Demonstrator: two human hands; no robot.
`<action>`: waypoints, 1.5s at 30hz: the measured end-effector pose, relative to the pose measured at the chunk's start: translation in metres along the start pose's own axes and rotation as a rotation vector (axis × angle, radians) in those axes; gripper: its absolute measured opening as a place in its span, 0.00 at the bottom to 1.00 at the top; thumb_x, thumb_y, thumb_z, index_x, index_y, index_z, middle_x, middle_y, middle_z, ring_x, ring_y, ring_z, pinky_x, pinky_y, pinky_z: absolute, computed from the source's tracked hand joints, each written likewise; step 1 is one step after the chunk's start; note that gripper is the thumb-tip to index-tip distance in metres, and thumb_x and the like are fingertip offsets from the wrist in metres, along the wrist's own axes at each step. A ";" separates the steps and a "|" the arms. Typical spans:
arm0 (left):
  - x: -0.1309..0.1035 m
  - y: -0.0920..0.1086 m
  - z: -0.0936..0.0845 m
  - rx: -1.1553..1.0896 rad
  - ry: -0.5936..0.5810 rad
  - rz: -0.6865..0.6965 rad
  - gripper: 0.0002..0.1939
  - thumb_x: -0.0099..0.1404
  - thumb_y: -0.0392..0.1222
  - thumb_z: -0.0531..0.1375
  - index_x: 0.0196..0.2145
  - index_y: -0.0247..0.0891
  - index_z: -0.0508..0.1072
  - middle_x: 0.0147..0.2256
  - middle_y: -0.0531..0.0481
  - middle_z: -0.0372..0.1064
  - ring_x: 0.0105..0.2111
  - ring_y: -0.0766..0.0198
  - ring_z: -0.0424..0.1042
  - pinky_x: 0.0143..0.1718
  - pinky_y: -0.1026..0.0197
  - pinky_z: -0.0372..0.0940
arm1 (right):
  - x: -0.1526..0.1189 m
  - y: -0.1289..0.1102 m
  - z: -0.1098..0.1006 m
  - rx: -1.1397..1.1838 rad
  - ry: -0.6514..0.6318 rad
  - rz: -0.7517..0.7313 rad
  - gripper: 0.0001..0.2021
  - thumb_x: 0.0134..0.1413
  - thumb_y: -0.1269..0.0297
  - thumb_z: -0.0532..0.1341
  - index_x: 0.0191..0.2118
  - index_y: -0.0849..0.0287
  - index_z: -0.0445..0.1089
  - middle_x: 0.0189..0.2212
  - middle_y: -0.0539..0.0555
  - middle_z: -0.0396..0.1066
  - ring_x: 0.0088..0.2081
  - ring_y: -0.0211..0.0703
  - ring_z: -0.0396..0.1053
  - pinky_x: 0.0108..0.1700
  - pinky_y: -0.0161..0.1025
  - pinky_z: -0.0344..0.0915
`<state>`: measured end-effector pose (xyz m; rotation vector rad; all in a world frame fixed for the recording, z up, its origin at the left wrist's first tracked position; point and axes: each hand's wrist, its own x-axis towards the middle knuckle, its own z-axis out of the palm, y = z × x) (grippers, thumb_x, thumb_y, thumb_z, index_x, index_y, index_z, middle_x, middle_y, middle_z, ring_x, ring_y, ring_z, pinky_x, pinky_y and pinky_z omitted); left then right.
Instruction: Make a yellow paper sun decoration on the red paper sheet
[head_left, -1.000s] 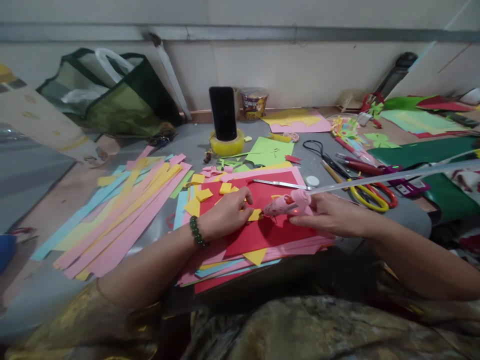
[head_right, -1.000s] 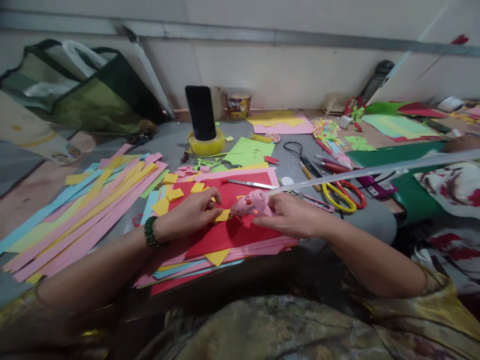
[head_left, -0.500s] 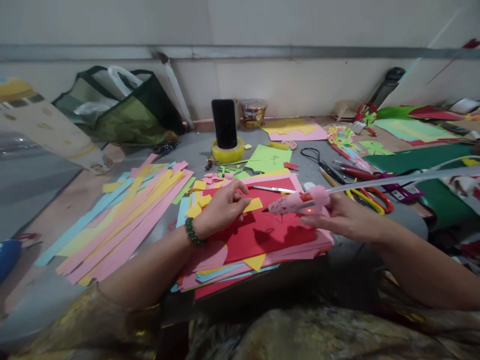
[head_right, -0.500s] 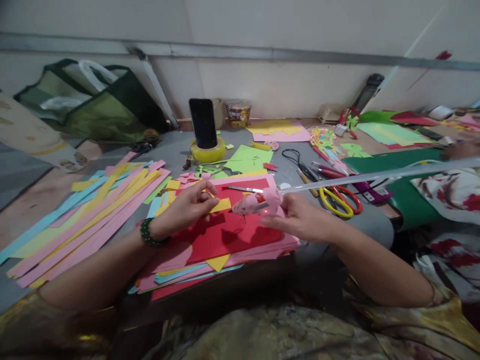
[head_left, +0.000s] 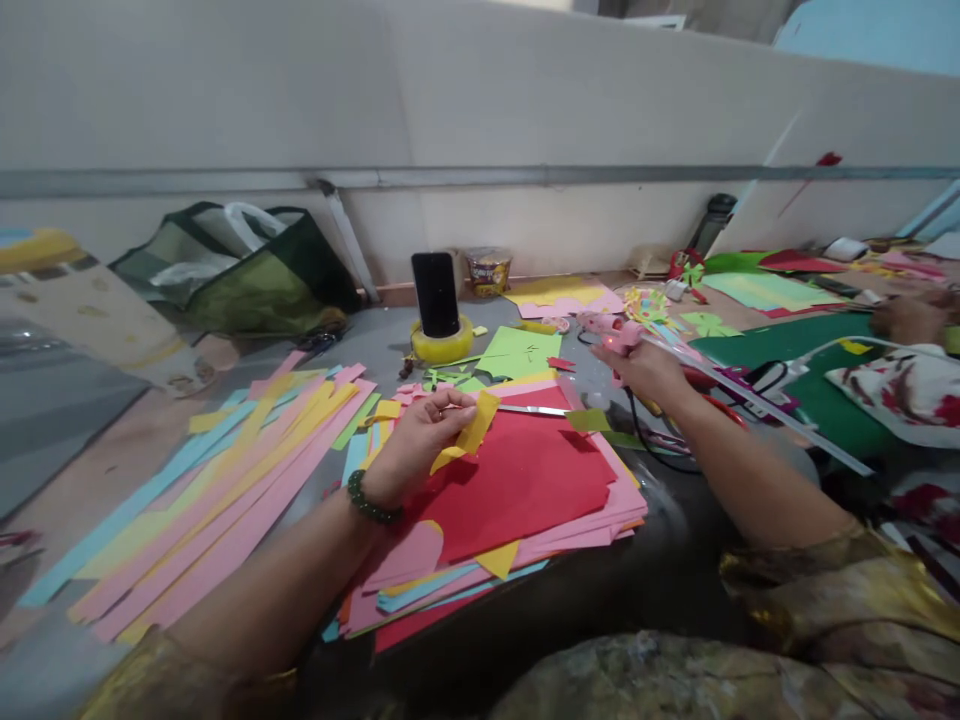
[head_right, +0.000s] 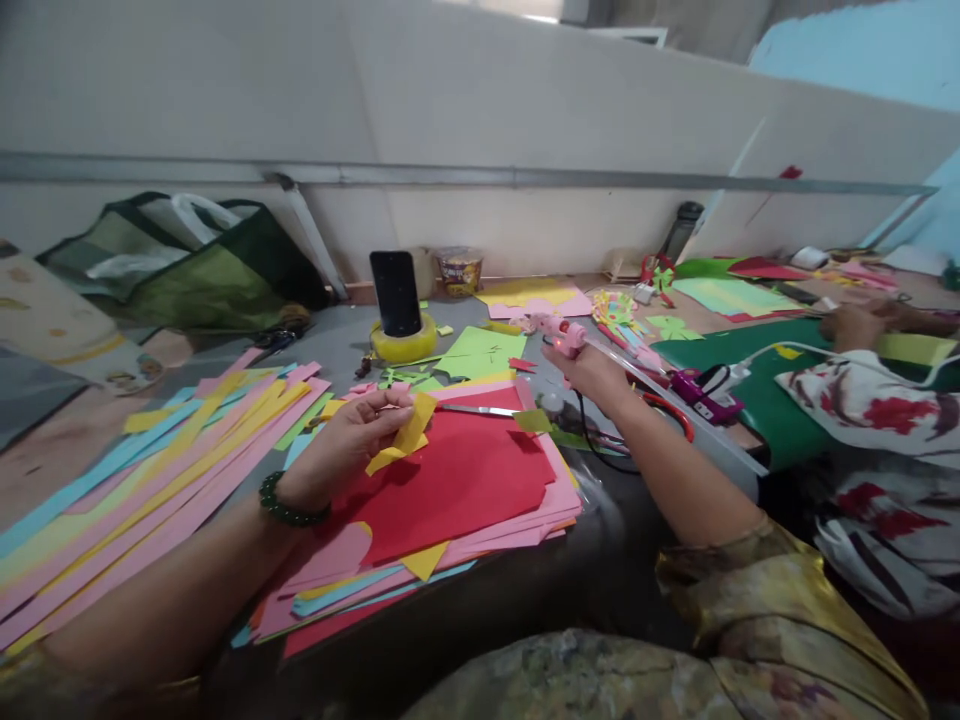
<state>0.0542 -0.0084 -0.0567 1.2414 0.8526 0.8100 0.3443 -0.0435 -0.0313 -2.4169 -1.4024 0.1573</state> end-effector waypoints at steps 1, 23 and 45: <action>0.000 0.000 0.000 -0.025 -0.009 -0.012 0.21 0.41 0.51 0.73 0.27 0.37 0.71 0.25 0.54 0.68 0.25 0.67 0.67 0.25 0.65 0.65 | 0.004 0.001 0.003 -0.025 -0.037 0.002 0.25 0.62 0.46 0.53 0.21 0.58 0.69 0.20 0.58 0.73 0.30 0.51 0.73 0.33 0.40 0.63; 0.002 -0.001 0.002 -0.333 0.029 -0.097 0.15 0.44 0.36 0.74 0.24 0.35 0.71 0.22 0.58 0.67 0.22 0.74 0.66 0.25 0.72 0.63 | -0.071 -0.048 0.027 0.122 0.220 -1.295 0.10 0.65 0.69 0.54 0.47 0.58 0.71 0.37 0.56 0.76 0.31 0.39 0.72 0.29 0.33 0.63; -0.004 -0.003 0.009 -0.377 0.002 -0.076 0.19 0.39 0.40 0.77 0.22 0.34 0.71 0.21 0.59 0.66 0.21 0.74 0.66 0.25 0.72 0.65 | -0.056 -0.062 0.068 0.560 0.287 -1.307 0.07 0.65 0.68 0.57 0.37 0.59 0.72 0.30 0.54 0.70 0.31 0.37 0.68 0.31 0.33 0.66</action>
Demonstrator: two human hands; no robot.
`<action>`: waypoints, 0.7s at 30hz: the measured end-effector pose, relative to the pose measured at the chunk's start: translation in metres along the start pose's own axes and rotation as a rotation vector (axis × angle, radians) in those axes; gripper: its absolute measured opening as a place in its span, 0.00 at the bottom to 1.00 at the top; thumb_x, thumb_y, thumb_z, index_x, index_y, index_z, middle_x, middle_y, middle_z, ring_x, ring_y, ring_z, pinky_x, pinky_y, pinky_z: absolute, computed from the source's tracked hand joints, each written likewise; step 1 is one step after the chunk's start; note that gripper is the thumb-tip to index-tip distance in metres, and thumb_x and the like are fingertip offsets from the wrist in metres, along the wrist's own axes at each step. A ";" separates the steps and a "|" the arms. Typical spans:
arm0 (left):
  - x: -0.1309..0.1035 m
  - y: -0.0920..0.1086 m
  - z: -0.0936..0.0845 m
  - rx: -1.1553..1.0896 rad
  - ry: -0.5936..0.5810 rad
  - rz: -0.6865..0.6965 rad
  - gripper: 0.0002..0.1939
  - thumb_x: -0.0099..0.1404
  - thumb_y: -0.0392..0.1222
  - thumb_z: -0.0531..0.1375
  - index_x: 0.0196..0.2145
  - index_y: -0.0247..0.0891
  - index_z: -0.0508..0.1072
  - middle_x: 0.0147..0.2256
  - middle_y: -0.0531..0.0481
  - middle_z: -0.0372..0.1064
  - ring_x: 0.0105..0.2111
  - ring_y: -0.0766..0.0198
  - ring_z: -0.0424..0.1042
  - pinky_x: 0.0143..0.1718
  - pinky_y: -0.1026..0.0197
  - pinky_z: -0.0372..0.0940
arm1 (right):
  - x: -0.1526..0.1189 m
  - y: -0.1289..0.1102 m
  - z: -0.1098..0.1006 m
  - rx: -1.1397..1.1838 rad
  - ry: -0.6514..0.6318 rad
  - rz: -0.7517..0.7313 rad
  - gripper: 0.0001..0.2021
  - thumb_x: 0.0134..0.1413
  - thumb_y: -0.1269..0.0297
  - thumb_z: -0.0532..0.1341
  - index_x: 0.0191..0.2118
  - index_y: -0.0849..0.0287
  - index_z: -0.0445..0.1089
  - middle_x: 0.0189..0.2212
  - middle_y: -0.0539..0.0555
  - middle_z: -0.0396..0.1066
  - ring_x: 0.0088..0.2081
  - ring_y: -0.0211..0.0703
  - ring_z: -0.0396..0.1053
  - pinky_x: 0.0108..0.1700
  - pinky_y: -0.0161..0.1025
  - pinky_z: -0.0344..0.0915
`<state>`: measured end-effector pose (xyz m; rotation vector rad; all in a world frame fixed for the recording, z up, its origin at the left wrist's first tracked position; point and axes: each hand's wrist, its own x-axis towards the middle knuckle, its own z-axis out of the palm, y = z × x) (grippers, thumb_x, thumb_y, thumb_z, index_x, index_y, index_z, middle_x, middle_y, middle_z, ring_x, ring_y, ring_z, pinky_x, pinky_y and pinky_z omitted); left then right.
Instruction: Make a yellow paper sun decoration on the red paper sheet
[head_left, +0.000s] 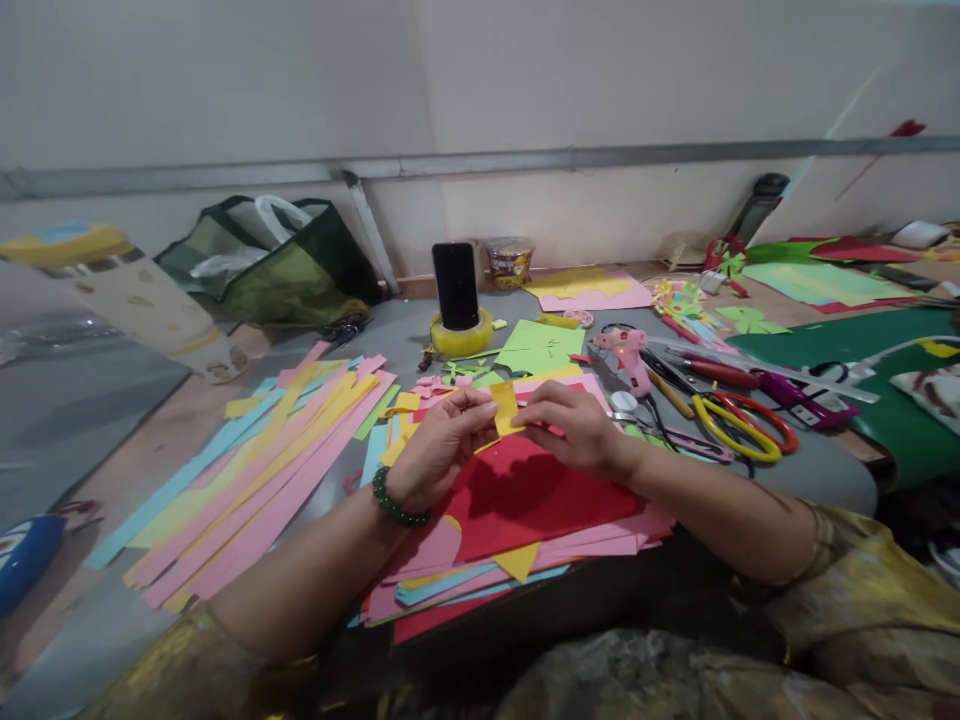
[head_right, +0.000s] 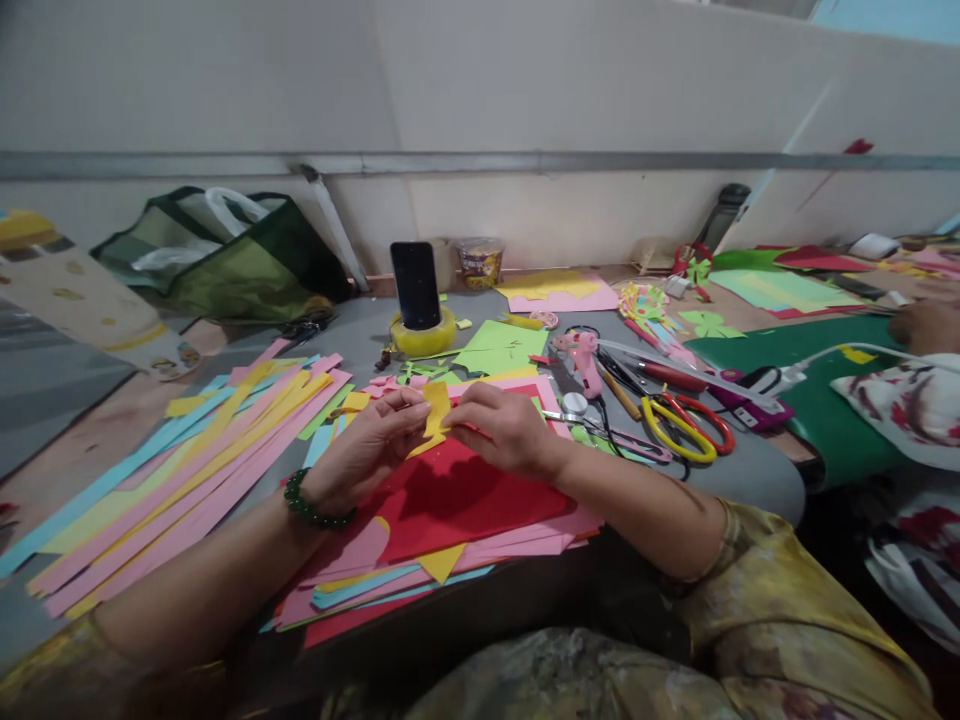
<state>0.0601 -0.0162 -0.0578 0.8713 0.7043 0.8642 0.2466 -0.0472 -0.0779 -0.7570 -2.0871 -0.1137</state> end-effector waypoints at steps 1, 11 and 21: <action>0.000 0.000 0.000 -0.002 0.010 -0.008 0.20 0.37 0.41 0.78 0.23 0.35 0.71 0.22 0.58 0.68 0.23 0.73 0.69 0.26 0.71 0.66 | 0.001 0.000 0.000 0.069 0.021 0.088 0.08 0.65 0.66 0.58 0.35 0.59 0.72 0.29 0.53 0.70 0.30 0.36 0.68 0.30 0.32 0.65; -0.001 -0.001 0.001 0.167 -0.023 0.041 0.22 0.36 0.48 0.77 0.22 0.36 0.71 0.21 0.56 0.70 0.25 0.67 0.74 0.27 0.69 0.65 | 0.010 -0.002 -0.003 0.541 0.002 0.750 0.15 0.49 0.54 0.67 0.23 0.59 0.69 0.20 0.47 0.65 0.23 0.33 0.57 0.26 0.34 0.57; -0.001 -0.004 -0.002 0.313 -0.018 0.106 0.18 0.43 0.46 0.74 0.24 0.36 0.71 0.23 0.55 0.69 0.24 0.69 0.71 0.29 0.66 0.65 | 0.013 -0.003 -0.004 0.632 -0.058 0.922 0.17 0.41 0.52 0.69 0.21 0.59 0.66 0.17 0.44 0.60 0.21 0.31 0.52 0.25 0.35 0.51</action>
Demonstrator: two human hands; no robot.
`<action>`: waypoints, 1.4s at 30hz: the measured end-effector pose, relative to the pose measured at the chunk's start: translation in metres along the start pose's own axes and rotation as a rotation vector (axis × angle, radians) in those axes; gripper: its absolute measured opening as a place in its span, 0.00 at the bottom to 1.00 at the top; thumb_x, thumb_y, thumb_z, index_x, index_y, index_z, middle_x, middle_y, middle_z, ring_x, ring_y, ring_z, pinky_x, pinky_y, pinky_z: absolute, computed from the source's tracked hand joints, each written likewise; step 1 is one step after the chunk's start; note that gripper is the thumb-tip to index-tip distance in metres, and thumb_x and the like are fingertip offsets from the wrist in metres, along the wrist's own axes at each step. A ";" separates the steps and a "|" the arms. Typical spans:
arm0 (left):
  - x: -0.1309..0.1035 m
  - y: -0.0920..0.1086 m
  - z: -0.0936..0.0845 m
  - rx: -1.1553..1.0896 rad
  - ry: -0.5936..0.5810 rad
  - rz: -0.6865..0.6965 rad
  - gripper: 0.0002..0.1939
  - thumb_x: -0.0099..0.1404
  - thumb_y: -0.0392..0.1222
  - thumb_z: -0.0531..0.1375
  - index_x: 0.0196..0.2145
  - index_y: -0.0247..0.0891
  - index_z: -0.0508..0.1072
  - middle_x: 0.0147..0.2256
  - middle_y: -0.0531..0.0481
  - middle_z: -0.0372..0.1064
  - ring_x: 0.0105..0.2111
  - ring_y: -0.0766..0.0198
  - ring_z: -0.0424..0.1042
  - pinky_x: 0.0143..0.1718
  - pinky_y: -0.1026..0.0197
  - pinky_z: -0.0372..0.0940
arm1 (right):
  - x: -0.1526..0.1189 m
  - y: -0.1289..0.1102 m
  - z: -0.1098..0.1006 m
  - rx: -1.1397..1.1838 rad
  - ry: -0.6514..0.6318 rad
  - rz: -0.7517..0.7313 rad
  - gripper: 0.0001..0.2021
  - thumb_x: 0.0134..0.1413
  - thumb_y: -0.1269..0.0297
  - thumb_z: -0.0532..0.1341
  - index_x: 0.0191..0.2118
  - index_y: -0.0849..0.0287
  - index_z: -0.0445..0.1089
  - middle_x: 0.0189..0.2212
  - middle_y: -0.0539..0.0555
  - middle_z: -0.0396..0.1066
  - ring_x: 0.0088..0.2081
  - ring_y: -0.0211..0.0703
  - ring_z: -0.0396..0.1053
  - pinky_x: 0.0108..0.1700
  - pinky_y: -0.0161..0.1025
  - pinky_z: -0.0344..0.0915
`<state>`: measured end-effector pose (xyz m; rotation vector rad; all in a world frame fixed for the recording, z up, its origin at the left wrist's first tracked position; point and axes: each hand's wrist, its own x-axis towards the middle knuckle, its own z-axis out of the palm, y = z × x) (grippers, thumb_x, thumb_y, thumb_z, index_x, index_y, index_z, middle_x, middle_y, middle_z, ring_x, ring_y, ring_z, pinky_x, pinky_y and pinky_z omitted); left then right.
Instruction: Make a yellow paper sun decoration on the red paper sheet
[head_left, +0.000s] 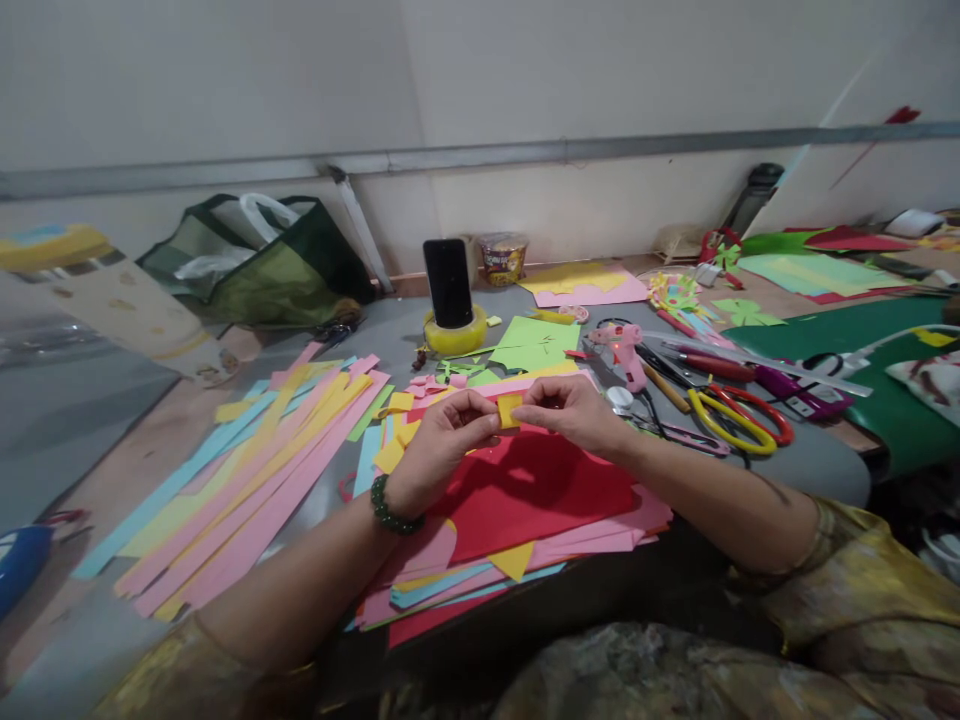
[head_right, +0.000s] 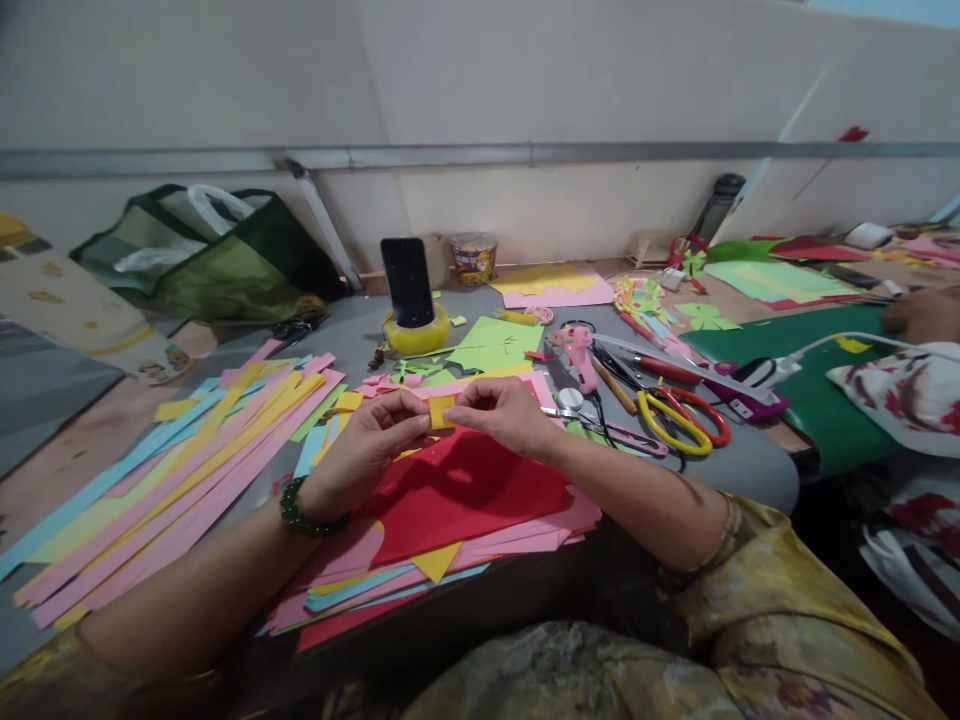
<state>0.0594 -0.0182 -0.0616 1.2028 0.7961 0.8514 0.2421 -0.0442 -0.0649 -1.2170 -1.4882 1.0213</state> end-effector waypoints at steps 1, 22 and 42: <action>0.000 0.000 0.000 0.021 0.000 0.010 0.17 0.43 0.46 0.74 0.24 0.36 0.71 0.23 0.55 0.69 0.24 0.69 0.70 0.29 0.66 0.65 | 0.000 0.000 0.000 0.002 -0.004 0.006 0.16 0.42 0.53 0.68 0.22 0.59 0.66 0.18 0.44 0.61 0.21 0.31 0.52 0.25 0.35 0.51; -0.003 0.002 0.000 0.208 -0.087 0.124 0.08 0.52 0.42 0.68 0.24 0.37 0.73 0.24 0.52 0.70 0.25 0.67 0.66 0.29 0.66 0.62 | -0.001 -0.001 0.000 0.217 -0.028 0.077 0.17 0.37 0.65 0.69 0.35 0.58 0.65 0.26 0.46 0.71 0.29 0.35 0.68 0.35 0.36 0.65; -0.004 0.000 0.004 0.183 -0.185 0.022 0.10 0.49 0.42 0.67 0.25 0.37 0.70 0.21 0.56 0.65 0.21 0.71 0.61 0.23 0.67 0.58 | -0.017 0.007 0.012 -0.139 0.058 -0.364 0.11 0.53 0.64 0.63 0.41 0.56 0.63 0.29 0.49 0.68 0.29 0.36 0.68 0.30 0.35 0.66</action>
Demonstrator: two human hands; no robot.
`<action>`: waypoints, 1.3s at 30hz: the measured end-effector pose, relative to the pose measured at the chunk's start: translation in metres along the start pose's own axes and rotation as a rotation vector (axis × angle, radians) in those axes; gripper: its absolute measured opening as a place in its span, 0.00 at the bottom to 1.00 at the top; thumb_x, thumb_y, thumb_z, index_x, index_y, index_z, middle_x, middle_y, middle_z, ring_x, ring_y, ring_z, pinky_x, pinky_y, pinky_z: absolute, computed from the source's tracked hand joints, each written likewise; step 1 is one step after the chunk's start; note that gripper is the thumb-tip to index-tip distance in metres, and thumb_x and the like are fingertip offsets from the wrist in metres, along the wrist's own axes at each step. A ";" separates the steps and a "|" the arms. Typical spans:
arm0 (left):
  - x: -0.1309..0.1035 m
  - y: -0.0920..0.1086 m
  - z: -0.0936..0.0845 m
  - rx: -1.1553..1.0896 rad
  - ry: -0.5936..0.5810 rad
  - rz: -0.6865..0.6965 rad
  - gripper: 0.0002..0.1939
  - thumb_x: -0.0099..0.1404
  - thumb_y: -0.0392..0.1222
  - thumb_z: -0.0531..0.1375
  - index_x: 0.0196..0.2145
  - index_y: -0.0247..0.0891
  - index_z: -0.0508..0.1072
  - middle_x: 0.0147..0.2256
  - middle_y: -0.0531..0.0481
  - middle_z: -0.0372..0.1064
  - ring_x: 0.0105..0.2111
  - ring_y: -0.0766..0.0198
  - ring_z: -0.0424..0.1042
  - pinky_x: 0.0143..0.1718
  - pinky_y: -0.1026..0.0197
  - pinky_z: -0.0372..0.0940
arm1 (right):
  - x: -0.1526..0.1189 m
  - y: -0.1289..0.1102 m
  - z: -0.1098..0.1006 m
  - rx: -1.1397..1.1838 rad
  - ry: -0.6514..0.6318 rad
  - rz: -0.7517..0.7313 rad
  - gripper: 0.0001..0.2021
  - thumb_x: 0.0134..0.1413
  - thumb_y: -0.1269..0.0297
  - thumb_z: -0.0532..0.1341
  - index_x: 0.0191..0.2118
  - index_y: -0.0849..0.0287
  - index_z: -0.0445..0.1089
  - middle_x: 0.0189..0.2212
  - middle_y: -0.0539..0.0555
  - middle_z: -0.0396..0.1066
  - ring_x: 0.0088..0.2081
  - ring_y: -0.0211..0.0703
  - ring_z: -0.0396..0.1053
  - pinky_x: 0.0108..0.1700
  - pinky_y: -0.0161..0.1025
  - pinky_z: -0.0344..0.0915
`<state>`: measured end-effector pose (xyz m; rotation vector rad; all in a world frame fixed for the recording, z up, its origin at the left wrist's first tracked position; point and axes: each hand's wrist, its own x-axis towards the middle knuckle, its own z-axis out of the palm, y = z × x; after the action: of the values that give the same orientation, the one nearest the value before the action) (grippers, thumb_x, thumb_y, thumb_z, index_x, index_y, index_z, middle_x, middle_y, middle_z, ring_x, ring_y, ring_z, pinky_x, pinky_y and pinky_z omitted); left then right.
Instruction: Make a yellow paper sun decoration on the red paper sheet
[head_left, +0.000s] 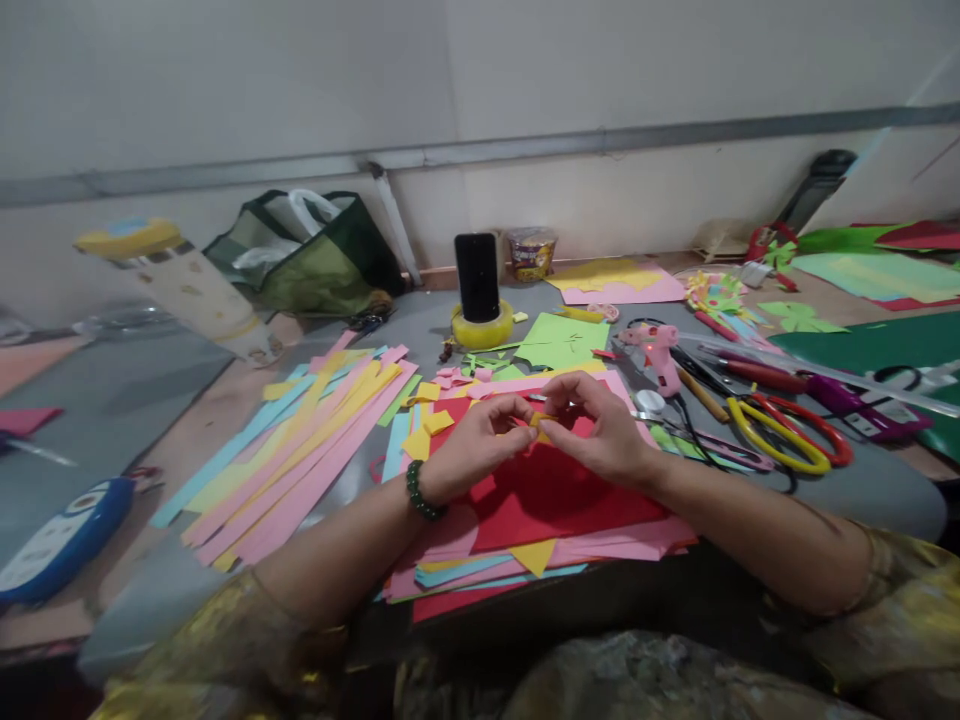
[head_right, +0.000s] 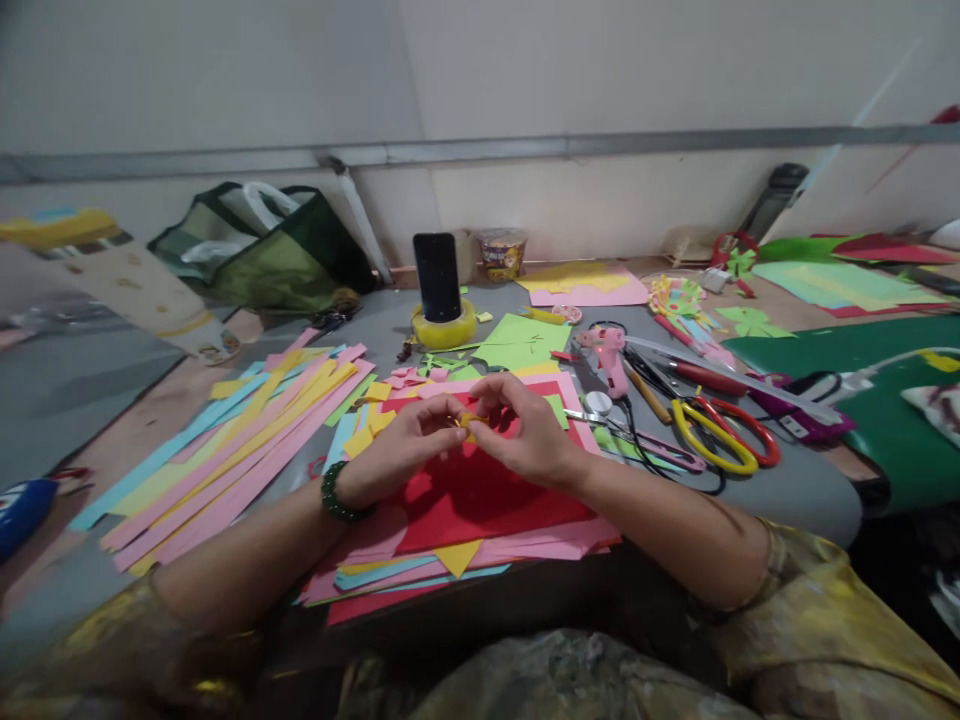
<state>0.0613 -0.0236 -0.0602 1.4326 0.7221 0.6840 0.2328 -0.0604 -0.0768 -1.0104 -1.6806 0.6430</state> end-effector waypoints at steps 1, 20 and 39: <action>0.000 0.002 -0.002 0.005 0.006 -0.003 0.09 0.49 0.42 0.67 0.25 0.37 0.70 0.21 0.56 0.65 0.20 0.70 0.61 0.23 0.67 0.58 | -0.001 0.000 0.000 -0.006 -0.010 -0.017 0.11 0.53 0.65 0.63 0.42 0.56 0.63 0.29 0.49 0.68 0.28 0.36 0.67 0.30 0.35 0.66; 0.022 0.026 -0.092 0.978 0.344 0.008 0.04 0.46 0.41 0.63 0.23 0.40 0.76 0.27 0.48 0.71 0.28 0.57 0.65 0.29 0.61 0.53 | 0.006 0.028 0.005 -0.762 -0.414 -0.113 0.11 0.60 0.58 0.62 0.46 0.53 0.76 0.34 0.54 0.69 0.27 0.38 0.62 0.26 0.34 0.50; 0.008 0.012 -0.032 1.188 -0.207 -0.158 0.06 0.58 0.41 0.57 0.26 0.41 0.63 0.27 0.52 0.67 0.27 0.60 0.65 0.29 0.61 0.57 | 0.010 0.005 0.007 -0.959 -0.597 -0.036 0.13 0.64 0.61 0.58 0.50 0.60 0.71 0.41 0.59 0.70 0.37 0.45 0.67 0.26 0.36 0.48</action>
<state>0.0417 0.0027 -0.0485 2.4230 1.1329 -0.1081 0.2268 -0.0487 -0.0786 -1.5254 -2.6322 0.0564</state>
